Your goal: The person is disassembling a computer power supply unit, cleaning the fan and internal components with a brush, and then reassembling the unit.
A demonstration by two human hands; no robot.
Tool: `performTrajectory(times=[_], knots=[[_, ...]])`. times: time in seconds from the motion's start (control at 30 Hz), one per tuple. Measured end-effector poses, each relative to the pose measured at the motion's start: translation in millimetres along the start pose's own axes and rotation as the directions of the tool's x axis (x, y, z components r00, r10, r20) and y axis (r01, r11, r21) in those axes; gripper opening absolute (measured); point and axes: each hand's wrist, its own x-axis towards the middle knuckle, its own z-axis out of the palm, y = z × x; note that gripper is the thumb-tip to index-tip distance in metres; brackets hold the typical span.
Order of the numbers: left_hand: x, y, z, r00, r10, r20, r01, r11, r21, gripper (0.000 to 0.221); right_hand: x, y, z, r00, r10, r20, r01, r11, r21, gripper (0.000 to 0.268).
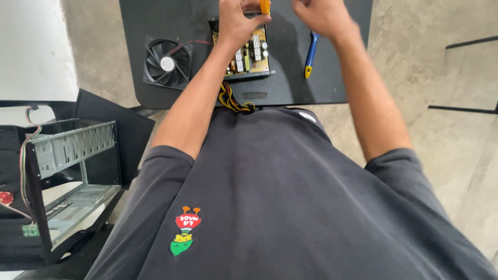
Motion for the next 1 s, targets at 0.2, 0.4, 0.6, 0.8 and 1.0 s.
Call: performTrajectory(times=[0.2, 0.4, 0.6, 0.8, 1.0], knots=[[7, 36, -15, 0.998, -0.014, -0.065, 0.022, 0.993, 0.117, 0.031, -12, -25, 63, 0.957, 0.290, -0.007, -0.270, 0.898, 0.348, 0.010], [-5, 64, -39, 0.932, -0.138, -0.335, 0.072, 0.977, -0.201, 0.015, 10, -23, 102, 0.979, 0.096, -0.181, -0.070, 0.987, 0.146, 0.010], [-61, 61, -93, 0.796, -0.297, -0.527, 0.184, 0.949, -0.256, 0.030, 12, -26, 114, 0.986, 0.073, -0.150, -0.084, 0.994, -0.069, 0.015], [-99, 85, -135, 0.587, -0.496, -0.640, 0.403, 0.864, -0.302, 0.031, 3, -29, 116, 0.958, -0.110, -0.264, 0.058, 0.979, -0.195, 0.016], [-125, 104, -149, 0.505, -0.571, -0.648, 0.560, 0.788, -0.258, 0.032, 4, -41, 110, 0.960, -0.129, -0.248, 0.080, 0.977, -0.200, 0.008]])
